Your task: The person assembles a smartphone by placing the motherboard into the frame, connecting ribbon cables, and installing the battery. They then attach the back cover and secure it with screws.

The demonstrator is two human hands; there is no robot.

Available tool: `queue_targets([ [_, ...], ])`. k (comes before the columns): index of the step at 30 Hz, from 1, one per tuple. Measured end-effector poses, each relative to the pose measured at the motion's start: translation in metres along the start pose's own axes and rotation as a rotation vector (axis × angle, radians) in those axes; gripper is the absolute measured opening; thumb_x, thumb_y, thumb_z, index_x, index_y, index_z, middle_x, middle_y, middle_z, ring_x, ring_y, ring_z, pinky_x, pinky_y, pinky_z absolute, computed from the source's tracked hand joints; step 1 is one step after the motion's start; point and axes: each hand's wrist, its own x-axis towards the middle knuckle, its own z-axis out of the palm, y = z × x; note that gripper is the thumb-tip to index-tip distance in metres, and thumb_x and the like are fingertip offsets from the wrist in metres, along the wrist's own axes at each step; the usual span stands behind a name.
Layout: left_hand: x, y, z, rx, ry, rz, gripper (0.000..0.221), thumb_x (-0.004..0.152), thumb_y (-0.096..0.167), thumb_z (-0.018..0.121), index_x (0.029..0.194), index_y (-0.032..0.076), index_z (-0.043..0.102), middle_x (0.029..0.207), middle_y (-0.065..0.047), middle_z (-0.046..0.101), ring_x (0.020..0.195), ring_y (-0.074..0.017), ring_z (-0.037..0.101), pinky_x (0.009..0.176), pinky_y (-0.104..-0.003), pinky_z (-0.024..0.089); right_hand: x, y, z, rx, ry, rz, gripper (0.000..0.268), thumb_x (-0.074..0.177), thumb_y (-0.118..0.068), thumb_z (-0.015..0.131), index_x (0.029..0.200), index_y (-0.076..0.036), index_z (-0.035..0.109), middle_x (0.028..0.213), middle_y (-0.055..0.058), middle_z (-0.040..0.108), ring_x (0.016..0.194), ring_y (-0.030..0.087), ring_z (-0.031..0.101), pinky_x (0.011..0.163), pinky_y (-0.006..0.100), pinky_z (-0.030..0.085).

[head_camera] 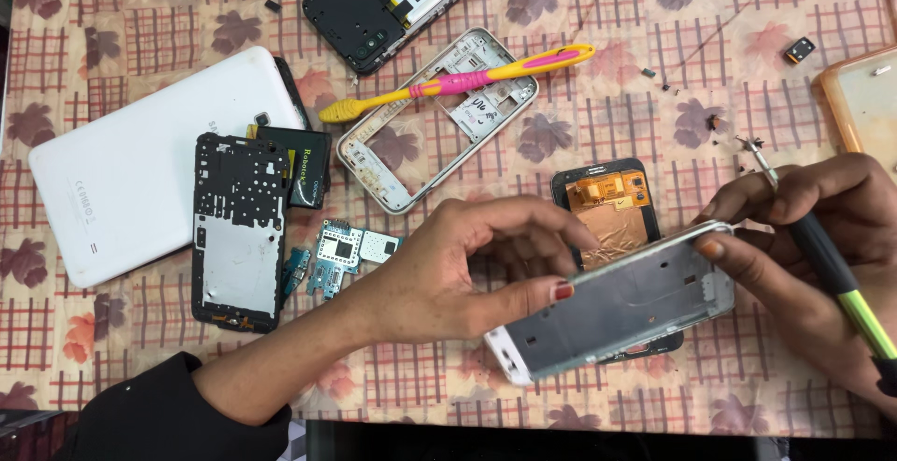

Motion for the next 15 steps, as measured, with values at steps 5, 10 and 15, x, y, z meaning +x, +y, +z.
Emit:
queue_targets([
  [5,0.0,0.002,0.005,-0.048,-0.131,-0.043,0.044,0.093,0.016,0.077,0.133,0.004,0.068,0.091,-0.003,0.078,0.067,-0.0038,0.066,0.064,-0.019,0.058,0.001,0.008,0.005,-0.209,-0.03,-0.14,0.03,0.088,0.01,0.069,0.101,-0.007,0.047,0.096,0.016,0.071,0.107,0.027,0.076,0.085,0.035,0.066],
  [10,0.0,0.006,0.008,-0.115,-0.186,-0.117,0.051,0.092,0.014,0.074,0.14,0.003,0.061,0.092,-0.004,0.077,0.073,-0.0047,0.071,0.07,-0.019,0.063,0.0,0.014,0.003,-0.254,-0.066,-0.184,0.022,0.09,0.007,0.071,0.093,-0.006,0.054,0.088,0.012,0.071,0.108,0.029,0.077,0.089,0.036,0.064],
  [15,0.004,0.005,0.009,-0.087,-0.205,-0.141,0.053,0.093,0.019,0.075,0.142,0.004,0.062,0.092,-0.004,0.078,0.074,-0.0055,0.073,0.072,-0.02,0.064,-0.004,0.014,0.001,-0.315,-0.152,-0.207,0.017,0.086,0.006,0.069,0.091,-0.006,0.057,0.094,0.015,0.075,0.107,0.03,0.077,0.088,0.036,0.064],
])
